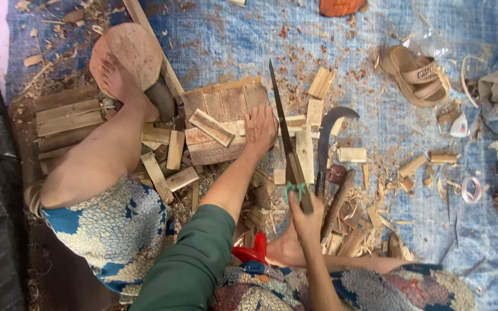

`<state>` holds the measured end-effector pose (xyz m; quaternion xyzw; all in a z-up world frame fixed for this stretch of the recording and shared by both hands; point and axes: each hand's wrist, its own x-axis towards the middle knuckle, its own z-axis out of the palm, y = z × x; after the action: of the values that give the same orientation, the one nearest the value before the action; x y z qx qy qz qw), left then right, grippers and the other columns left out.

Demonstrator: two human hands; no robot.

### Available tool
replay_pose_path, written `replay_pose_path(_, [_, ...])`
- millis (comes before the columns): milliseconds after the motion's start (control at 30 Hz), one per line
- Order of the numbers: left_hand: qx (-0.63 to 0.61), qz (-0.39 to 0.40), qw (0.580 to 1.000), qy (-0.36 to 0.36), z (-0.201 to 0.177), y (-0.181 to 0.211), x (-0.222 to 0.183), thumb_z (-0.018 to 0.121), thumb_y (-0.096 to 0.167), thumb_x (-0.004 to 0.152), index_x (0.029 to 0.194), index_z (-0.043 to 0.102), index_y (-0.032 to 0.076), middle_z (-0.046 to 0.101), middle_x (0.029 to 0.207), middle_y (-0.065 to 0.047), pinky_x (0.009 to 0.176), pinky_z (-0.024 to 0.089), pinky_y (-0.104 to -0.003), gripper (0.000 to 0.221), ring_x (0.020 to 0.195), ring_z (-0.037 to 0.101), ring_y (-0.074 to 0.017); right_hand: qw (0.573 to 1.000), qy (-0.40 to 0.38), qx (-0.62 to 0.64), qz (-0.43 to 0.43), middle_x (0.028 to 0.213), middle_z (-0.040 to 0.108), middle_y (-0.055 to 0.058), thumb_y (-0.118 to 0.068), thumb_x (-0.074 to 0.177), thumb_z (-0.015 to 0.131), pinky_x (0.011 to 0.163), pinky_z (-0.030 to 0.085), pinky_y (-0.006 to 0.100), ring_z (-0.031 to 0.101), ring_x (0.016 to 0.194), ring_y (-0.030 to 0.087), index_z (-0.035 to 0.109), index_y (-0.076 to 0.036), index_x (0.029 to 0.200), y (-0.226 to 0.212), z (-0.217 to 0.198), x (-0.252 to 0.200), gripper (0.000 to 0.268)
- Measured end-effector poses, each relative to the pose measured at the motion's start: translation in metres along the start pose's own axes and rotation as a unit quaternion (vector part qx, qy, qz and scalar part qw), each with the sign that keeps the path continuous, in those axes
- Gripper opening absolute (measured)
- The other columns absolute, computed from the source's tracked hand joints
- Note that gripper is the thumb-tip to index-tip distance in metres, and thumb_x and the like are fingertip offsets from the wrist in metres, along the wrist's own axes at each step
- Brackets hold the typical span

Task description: A person uses a hand saw, a sickle, and a hammer to cut, trim, and assemble small wooden blocks while sitting on a tarp.

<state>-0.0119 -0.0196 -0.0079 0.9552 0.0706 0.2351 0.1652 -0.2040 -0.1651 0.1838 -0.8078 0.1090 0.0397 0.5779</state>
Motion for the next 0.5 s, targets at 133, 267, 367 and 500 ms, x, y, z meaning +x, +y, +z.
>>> replay_pose_path(133, [0.001,0.003,0.998,-0.07,-0.005,0.003,-0.001,0.04,0.013,0.094,0.088,0.048,0.016,0.036,0.08,-0.003,0.075,0.034,-0.036,0.011,0.077,0.033,-0.0204,0.99,-0.054,-0.131,0.027,0.056,0.059,-0.001,-0.039,0.087,0.066,0.04,0.034,0.023,0.04,0.044,0.008,0.074,-0.006,0.087,0.044,-0.043,-0.073,0.034])
replay_pose_path(267, [-0.021,0.024,0.999,-0.018,-0.016,0.005,0.004,0.046,0.013,0.092,0.088,0.05,0.013,0.038,0.081,-0.006,0.073,0.031,-0.036,0.006,0.077,0.033,-0.0209,0.995,-0.007,-0.081,0.052,0.06,0.058,0.001,-0.026,0.083,0.074,0.045,0.041,0.026,0.048,0.048,0.011,0.067,-0.006,0.081,0.05,-0.018,-0.024,0.021])
replay_pose_path(367, [-0.034,0.01,0.999,-0.034,-0.024,0.003,-0.001,0.047,0.015,0.092,0.089,0.051,0.011,0.04,0.083,-0.008,0.074,0.032,-0.038,0.006,0.078,0.036,-0.0223,0.996,-0.032,-0.076,0.017,0.063,0.056,-0.003,-0.033,0.087,0.072,0.046,0.04,0.024,0.045,0.049,0.008,0.069,-0.009,0.084,0.06,0.01,0.011,0.024])
replay_pose_path(500, [-0.04,0.007,0.997,-0.063,-0.017,0.001,0.002,0.039,0.013,0.094,0.086,0.047,0.014,0.036,0.079,-0.005,0.071,0.031,-0.037,0.012,0.075,0.031,-0.0204,0.997,-0.024,-0.04,0.058,0.065,0.066,0.007,-0.017,0.078,0.071,0.055,0.045,0.03,0.054,0.058,0.017,0.07,0.0,0.082,0.073,-0.044,-0.078,0.018])
